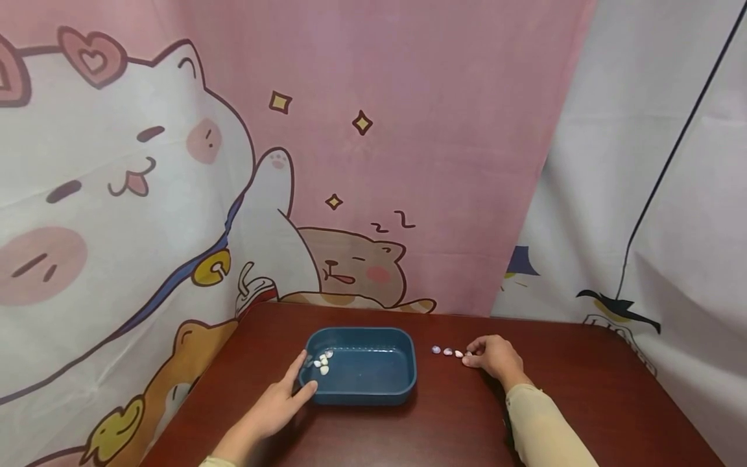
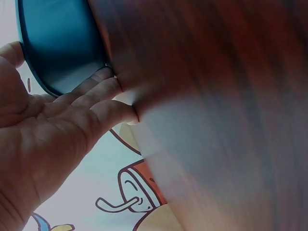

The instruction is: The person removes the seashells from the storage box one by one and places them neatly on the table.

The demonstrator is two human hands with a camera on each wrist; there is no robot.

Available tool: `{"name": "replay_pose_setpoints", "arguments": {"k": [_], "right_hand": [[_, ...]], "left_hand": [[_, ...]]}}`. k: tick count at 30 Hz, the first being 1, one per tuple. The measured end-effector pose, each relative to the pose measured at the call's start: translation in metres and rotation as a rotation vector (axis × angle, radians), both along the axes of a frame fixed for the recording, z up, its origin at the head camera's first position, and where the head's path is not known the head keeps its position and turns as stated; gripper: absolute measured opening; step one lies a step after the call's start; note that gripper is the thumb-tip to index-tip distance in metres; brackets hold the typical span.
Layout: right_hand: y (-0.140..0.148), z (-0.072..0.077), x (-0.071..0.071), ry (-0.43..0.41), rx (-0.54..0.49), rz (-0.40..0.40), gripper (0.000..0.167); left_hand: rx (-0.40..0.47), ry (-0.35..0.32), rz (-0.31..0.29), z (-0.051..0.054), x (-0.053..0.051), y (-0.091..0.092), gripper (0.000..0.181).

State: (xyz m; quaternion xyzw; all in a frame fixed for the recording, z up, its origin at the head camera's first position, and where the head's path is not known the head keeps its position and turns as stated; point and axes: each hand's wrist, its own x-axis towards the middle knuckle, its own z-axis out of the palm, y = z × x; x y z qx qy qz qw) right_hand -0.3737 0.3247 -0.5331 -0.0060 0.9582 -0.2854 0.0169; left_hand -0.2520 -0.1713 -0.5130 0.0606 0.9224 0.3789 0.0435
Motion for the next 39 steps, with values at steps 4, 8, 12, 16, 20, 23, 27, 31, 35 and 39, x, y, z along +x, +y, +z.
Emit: {"name": "replay_pose_setpoints", "arguments": {"k": [4, 8, 12, 16, 20, 23, 27, 31, 35, 39], "right_hand": [[-0.002, 0.0, 0.0, -0.003, -0.009, 0.0, 0.039], [-0.004, 0.0, -0.001, 0.037, -0.024, 0.01, 0.043], [-0.029, 0.015, -0.002, 0.179, -0.058, 0.029, 0.049], [-0.094, 0.053, 0.002, 0.305, -0.141, 0.107, 0.044], [-0.171, 0.079, 0.021, 0.297, -0.18, 0.323, 0.035], [-0.216, 0.078, 0.035, 0.194, -0.164, 0.488, 0.034], [-0.252, 0.059, 0.041, 0.061, -0.14, 0.573, 0.044], [-0.269, 0.041, 0.035, 0.031, -0.113, 0.555, 0.051], [-0.279, 0.029, 0.025, 0.03, -0.113, 0.512, 0.054], [-0.285, 0.02, 0.021, 0.02, -0.116, 0.458, 0.058]], "left_hand": [[-0.002, -0.013, 0.006, 0.0, 0.0, 0.0, 0.083], [0.004, -0.022, 0.005, -0.002, -0.001, 0.0, 0.084], [0.0, -0.014, 0.006, -0.003, -0.002, -0.002, 0.083], [-0.017, 0.006, 0.014, -0.003, -0.002, -0.005, 0.082], [-0.013, 0.004, 0.008, -0.002, -0.002, -0.005, 0.082], [-0.005, -0.014, -0.003, -0.003, -0.002, -0.003, 0.083], [-0.001, -0.033, -0.015, -0.004, -0.003, -0.001, 0.086], [0.003, -0.043, -0.021, -0.003, -0.004, -0.001, 0.087], [0.004, -0.041, -0.028, -0.001, -0.006, -0.002, 0.086], [0.006, -0.064, -0.045, -0.001, -0.006, -0.003, 0.088]]}}
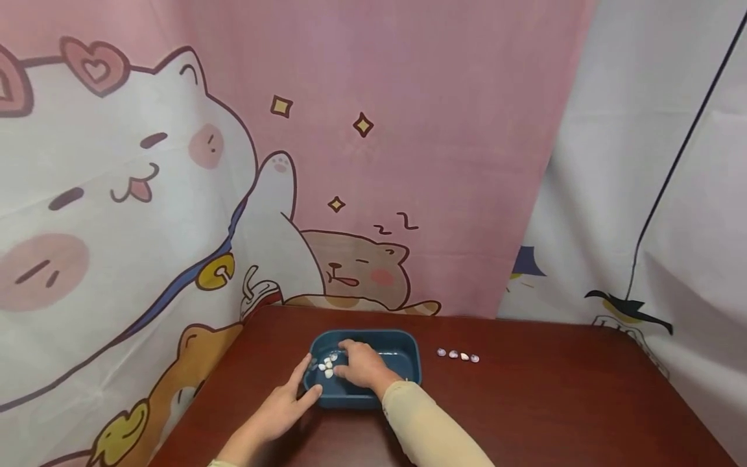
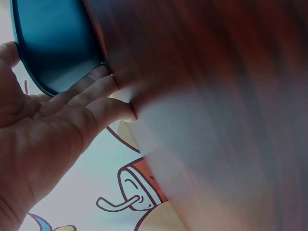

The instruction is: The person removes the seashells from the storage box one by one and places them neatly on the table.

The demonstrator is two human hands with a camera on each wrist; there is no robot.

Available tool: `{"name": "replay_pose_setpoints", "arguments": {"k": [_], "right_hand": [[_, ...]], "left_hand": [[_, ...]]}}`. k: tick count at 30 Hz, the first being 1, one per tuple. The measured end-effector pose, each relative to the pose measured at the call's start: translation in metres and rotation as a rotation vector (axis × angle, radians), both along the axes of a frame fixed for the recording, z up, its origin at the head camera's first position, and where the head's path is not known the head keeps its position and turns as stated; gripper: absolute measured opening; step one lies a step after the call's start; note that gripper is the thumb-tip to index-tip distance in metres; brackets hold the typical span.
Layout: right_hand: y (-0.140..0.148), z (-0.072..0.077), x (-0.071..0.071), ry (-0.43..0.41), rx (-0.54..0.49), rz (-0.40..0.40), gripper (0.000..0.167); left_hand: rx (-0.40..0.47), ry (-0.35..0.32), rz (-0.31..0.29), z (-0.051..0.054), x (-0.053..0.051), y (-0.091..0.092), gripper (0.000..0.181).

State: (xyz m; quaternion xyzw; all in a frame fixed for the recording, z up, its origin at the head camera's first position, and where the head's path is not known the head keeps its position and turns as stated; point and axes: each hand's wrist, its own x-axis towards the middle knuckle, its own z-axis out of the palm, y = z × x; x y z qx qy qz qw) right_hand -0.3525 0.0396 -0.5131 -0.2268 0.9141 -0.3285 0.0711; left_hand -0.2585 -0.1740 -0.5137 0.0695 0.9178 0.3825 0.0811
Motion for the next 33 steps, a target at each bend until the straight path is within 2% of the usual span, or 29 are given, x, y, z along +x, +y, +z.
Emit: {"name": "replay_pose_setpoints", "arguments": {"k": [5, 13, 16, 20, 23, 25, 27, 29, 33], "right_hand": [[-0.008, -0.005, -0.001, 0.008, 0.021, -0.009, 0.06], [-0.023, -0.002, 0.003, 0.058, 0.126, 0.094, 0.057], [-0.027, -0.002, 0.004, 0.105, 0.187, 0.099, 0.052], [-0.029, -0.003, 0.003, 0.218, 0.298, 0.105, 0.044], [-0.028, -0.002, 0.002, 0.287, 0.363, 0.134, 0.026], [-0.025, -0.001, 0.002, 0.309, 0.391, 0.147, 0.02], [-0.02, 0.001, 0.001, 0.304, 0.402, 0.147, 0.017], [-0.013, 0.002, 0.0, 0.288, 0.397, 0.121, 0.021], [0.004, 0.0, -0.004, 0.243, 0.3, 0.065, 0.025]], "left_hand": [[0.003, -0.009, -0.007, -0.001, 0.0, -0.001, 0.088], [-0.003, 0.005, -0.013, -0.002, -0.002, 0.0, 0.084], [0.001, 0.007, -0.017, -0.002, -0.002, 0.002, 0.084], [0.005, 0.014, -0.018, -0.001, -0.001, 0.004, 0.083], [0.004, 0.026, -0.017, -0.001, -0.001, 0.004, 0.083], [0.001, 0.034, -0.014, 0.0, 0.0, 0.005, 0.083], [-0.001, 0.036, -0.011, 0.0, 0.0, 0.005, 0.084], [-0.006, 0.04, -0.006, 0.0, 0.0, 0.005, 0.085], [-0.02, 0.044, 0.012, -0.001, 0.001, 0.004, 0.084]]}}
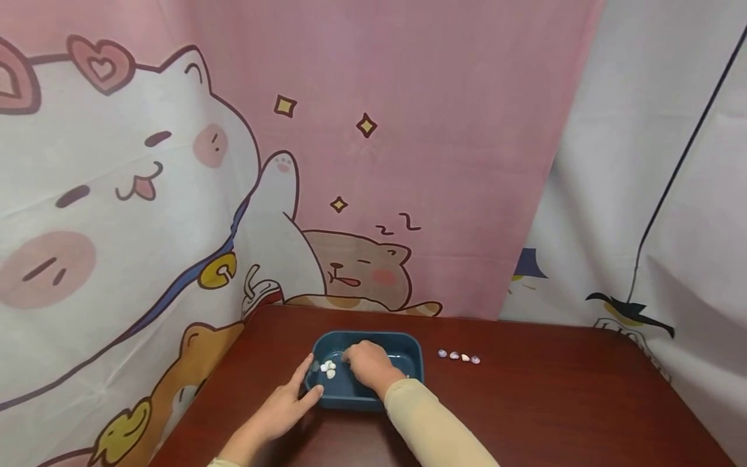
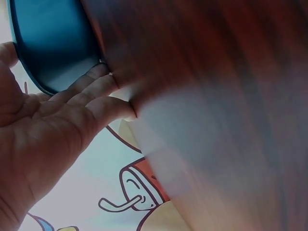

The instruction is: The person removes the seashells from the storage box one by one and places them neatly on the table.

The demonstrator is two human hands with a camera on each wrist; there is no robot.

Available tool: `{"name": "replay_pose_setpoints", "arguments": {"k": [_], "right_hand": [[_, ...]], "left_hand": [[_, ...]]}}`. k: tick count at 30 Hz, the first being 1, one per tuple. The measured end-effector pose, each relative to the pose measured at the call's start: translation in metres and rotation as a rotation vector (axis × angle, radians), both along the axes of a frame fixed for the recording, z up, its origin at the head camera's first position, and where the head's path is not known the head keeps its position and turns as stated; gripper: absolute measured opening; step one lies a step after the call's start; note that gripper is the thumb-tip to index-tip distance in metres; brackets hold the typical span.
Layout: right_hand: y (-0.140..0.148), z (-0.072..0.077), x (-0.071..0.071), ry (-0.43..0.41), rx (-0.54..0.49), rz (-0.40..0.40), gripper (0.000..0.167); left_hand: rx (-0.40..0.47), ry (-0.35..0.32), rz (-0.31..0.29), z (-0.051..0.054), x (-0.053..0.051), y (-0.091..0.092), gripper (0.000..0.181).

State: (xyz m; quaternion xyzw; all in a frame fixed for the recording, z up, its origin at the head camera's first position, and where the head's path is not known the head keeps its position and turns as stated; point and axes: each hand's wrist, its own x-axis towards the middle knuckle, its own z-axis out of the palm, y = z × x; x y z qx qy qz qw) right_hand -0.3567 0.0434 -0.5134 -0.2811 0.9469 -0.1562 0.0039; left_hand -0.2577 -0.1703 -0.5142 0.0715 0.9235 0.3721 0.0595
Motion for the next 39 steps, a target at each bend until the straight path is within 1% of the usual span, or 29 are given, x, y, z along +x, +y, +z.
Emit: {"name": "replay_pose_setpoints", "arguments": {"k": [3, 6, 9, 13, 15, 18, 23, 25, 30, 33, 39], "right_hand": [[0.011, -0.003, -0.003, -0.02, -0.09, -0.004, 0.023], [0.018, -0.005, -0.005, -0.044, -0.126, 0.001, 0.019], [0.021, -0.006, -0.005, -0.084, -0.12, 0.001, 0.018], [0.024, -0.005, -0.005, -0.121, -0.086, 0.019, 0.022], [0.026, -0.005, -0.005, -0.124, -0.081, 0.039, 0.023], [0.029, -0.005, -0.005, -0.129, -0.104, 0.067, 0.022], [0.033, -0.009, -0.006, -0.138, -0.155, 0.077, 0.021], [0.034, -0.01, -0.006, -0.118, -0.163, 0.092, 0.02], [0.033, -0.011, -0.005, -0.063, -0.192, 0.118, 0.018], [0.034, -0.011, -0.004, -0.065, -0.211, 0.109, 0.017], [0.035, -0.01, -0.002, -0.105, -0.223, 0.08, 0.02]], "left_hand": [[-0.005, 0.002, 0.009, -0.001, 0.0, 0.0, 0.083], [-0.002, 0.005, 0.011, 0.0, 0.0, 0.0, 0.083], [0.002, 0.002, 0.012, 0.0, 0.0, 0.0, 0.084], [0.006, -0.008, 0.012, 0.001, 0.0, 0.0, 0.086], [0.003, -0.005, 0.012, 0.001, 0.001, 0.001, 0.087], [-0.001, 0.005, 0.009, 0.002, 0.002, 0.001, 0.086], [0.001, 0.001, 0.0, 0.002, 0.002, 0.001, 0.084], [0.005, -0.008, 0.0, 0.001, 0.002, 0.001, 0.083], [0.016, -0.007, 0.003, 0.001, 0.002, 0.001, 0.082], [0.018, -0.007, 0.004, 0.002, 0.002, 0.001, 0.083], [0.016, -0.014, 0.006, 0.003, 0.004, 0.0, 0.083]]}}
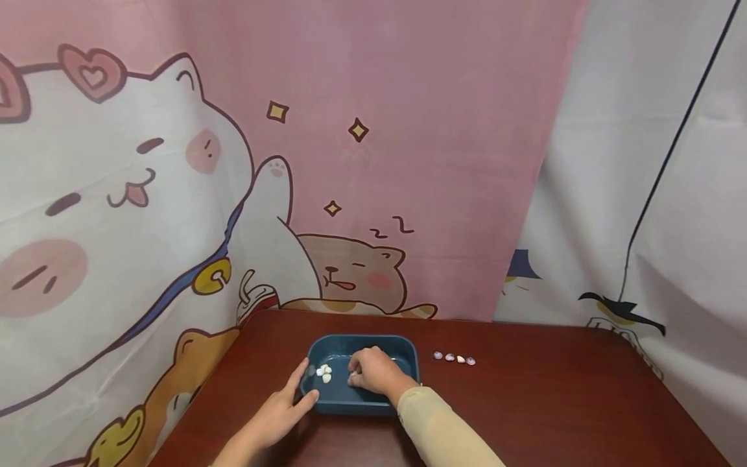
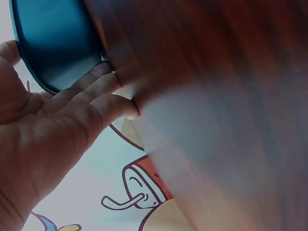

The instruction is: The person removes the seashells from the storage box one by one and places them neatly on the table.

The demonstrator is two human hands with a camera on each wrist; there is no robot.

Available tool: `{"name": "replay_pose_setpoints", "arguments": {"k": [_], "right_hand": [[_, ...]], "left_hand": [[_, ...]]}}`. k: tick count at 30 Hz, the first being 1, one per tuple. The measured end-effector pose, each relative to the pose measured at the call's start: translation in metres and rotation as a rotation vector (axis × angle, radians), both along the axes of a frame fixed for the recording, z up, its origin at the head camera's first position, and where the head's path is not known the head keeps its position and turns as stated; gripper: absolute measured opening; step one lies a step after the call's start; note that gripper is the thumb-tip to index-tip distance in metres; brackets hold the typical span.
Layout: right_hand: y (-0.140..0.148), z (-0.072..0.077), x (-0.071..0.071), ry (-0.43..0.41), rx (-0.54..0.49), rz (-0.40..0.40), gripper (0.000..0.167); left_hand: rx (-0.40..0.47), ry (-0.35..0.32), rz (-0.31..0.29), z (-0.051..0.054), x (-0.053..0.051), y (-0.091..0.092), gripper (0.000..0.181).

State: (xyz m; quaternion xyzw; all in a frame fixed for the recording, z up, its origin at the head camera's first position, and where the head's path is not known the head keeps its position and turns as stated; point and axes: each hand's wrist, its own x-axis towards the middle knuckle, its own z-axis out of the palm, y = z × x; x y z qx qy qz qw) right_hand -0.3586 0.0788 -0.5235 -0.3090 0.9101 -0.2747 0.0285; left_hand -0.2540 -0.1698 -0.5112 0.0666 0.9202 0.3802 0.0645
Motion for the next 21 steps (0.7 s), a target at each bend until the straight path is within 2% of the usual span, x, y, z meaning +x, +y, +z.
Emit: {"name": "replay_pose_setpoints", "arguments": {"k": [7, 12, 21], "right_hand": [[0.002, 0.002, -0.001, -0.04, -0.004, -0.031, 0.025], [0.005, 0.007, 0.001, -0.007, -0.032, -0.036, 0.026], [0.022, 0.028, -0.002, 0.03, -0.124, -0.132, 0.025]], "left_hand": [[0.004, -0.017, -0.005, -0.001, -0.001, 0.0, 0.084], [0.007, -0.008, -0.004, -0.004, -0.001, -0.001, 0.083], [-0.005, -0.017, 0.023, -0.005, -0.003, 0.0, 0.084]]}}
